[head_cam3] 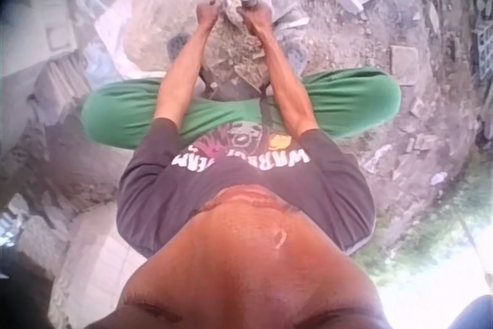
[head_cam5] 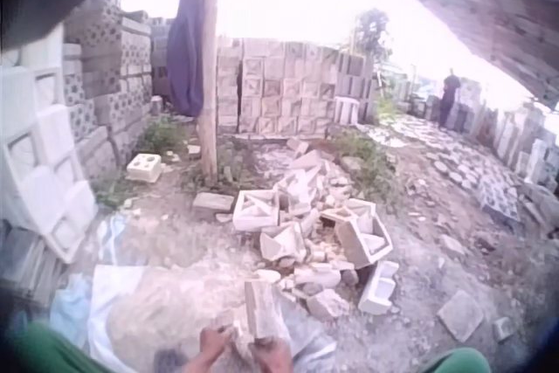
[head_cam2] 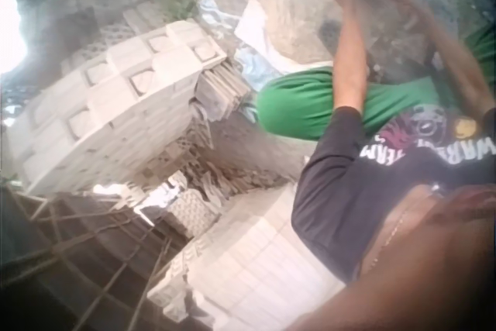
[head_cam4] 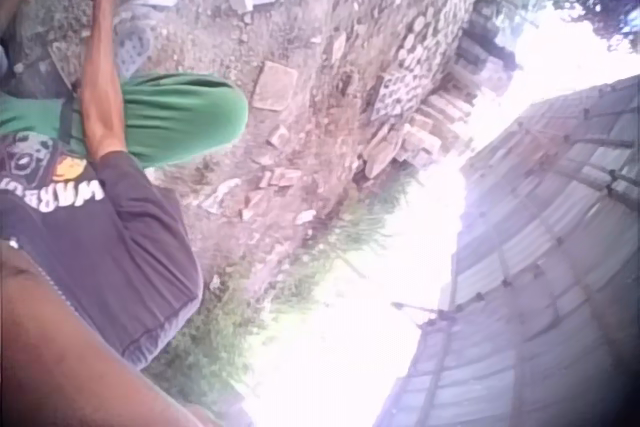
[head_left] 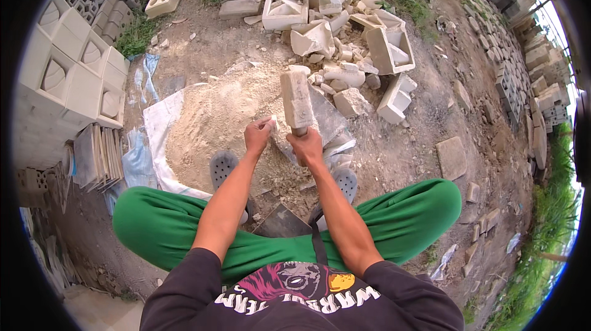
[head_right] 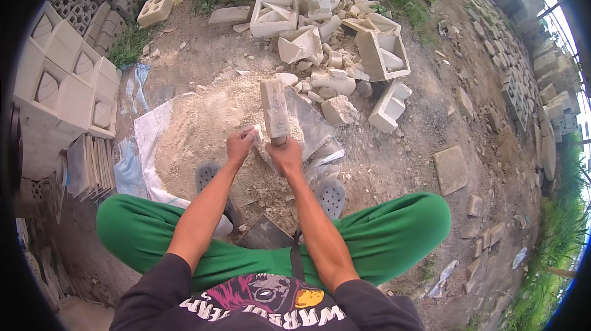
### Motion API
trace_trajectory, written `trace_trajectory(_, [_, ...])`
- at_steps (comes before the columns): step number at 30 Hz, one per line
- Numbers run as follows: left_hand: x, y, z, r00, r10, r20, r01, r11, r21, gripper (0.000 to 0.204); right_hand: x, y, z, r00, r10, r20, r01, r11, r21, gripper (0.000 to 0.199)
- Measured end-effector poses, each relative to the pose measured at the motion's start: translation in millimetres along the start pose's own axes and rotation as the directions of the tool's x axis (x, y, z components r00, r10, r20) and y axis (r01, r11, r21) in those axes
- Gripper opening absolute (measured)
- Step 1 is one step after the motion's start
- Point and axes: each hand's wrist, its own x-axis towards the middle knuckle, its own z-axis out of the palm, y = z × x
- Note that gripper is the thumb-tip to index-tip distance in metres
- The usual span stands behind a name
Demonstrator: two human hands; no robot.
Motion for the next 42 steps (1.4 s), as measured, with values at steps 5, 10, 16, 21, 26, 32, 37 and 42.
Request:
trace_trajectory(5, [-2.2, 3.1, 2.9, 0.989, -0.1, 0.106, 0.134, 0.906, -0.401, 0.029, 5.6, 6.2, 20.0, 0.98, -0.121, -0.156, 0.121, 0.993, -0.005, 0.026])
trace_trajectory(10, [3.0, -13.2, -1.9, 0.989, -0.075, 0.126, 0.113, 0.939, -0.326, 0.032, -12.8, 60.9, 30.7, 0.986, 0.16, 0.036, -0.148, 0.965, -0.218, 0.032])
trace_trajectory(16, [-3.6, -6.2, -0.7, 0.986, -0.127, 0.107, 0.16, 0.9, -0.406, 0.032, 5.6, 32.8, 9.6, 0.994, 0.034, -0.105, -0.028, 0.998, 0.058, 0.026])
trace_trajectory(21, [-3.6, -8.5, -0.6, 0.985, -0.134, 0.109, 0.169, 0.874, -0.455, 0.032, -3.8, 16.7, 20.4, 0.991, -0.014, -0.13, 0.016, 1.0, 0.012, 0.027])
trace_trajectory(26, [-1.0, -15.7, -6.6, 0.988, -0.13, 0.086, 0.155, 0.88, -0.45, 0.033, -14.4, 49.7, 30.5, 0.976, 0.209, 0.065, -0.194, 0.963, -0.188, 0.036])
trace_trajectory(32, [-2.2, -23.7, -3.4, 0.983, -0.174, 0.06, 0.18, 0.828, -0.531, 0.028, -4.0, 47.3, 13.6, 0.944, 0.309, 0.114, -0.291, 0.945, -0.149, 0.039])
trace_trajectory(37, [-1.0, -48.8, -11.7, 0.995, -0.096, -0.038, 0.08, 0.948, -0.308, 0.029, 1.2, 47.5, 11.3, 0.966, 0.253, 0.055, -0.244, 0.962, -0.125, 0.039])
trace_trajectory(42, [-6.6, -29.2, 3.0, 0.997, -0.009, -0.077, 0.018, 0.993, 0.113, 0.033, 10.6, 55.6, 3.6, 0.975, 0.224, 0.004, -0.222, 0.968, -0.119, 0.038])
